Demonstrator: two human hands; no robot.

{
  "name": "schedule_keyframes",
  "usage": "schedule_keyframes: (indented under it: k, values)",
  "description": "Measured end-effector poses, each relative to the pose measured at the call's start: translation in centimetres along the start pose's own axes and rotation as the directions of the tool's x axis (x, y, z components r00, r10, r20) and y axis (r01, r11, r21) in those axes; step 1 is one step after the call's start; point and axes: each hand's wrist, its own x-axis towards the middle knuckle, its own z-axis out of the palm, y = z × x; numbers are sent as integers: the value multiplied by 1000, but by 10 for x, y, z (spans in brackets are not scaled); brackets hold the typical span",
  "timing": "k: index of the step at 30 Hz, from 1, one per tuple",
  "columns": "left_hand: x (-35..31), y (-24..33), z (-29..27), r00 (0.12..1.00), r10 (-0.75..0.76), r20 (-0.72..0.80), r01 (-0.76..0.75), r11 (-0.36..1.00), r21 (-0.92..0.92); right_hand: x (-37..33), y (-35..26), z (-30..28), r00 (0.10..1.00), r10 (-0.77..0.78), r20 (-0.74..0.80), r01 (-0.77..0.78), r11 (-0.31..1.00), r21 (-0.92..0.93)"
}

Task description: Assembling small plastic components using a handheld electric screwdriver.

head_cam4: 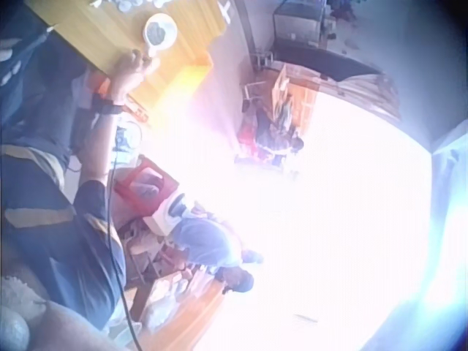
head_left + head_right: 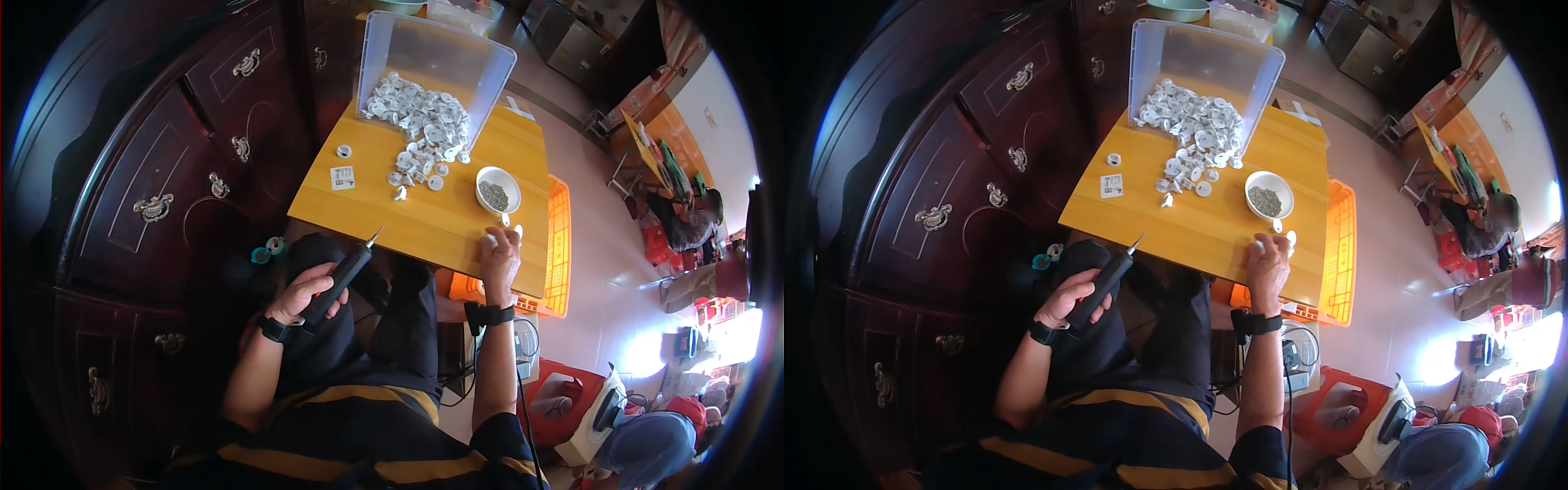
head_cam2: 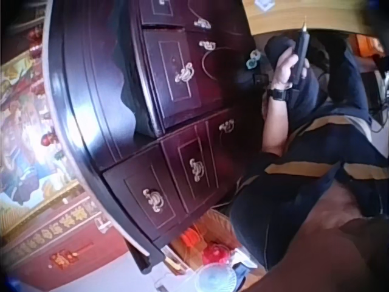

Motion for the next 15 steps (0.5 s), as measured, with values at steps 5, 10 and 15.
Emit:
schedule_keyframes:
  k: [5, 10, 15]
  values:
    - [0, 1, -1, 1000, -16, -7, 17, 1000, 19, 12, 19, -14, 959, 236, -156, -234, 972, 29]
    - [-3, 3, 6, 998, 5, -69, 0, 998, 66, 51, 18, -21, 976, 52, -210, -63, 997, -45]
    - [-1, -4, -4, 1000, 1, -14, -1, 1000, -10, 107, -2, -5, 995, -30, 99, 50, 977, -209]
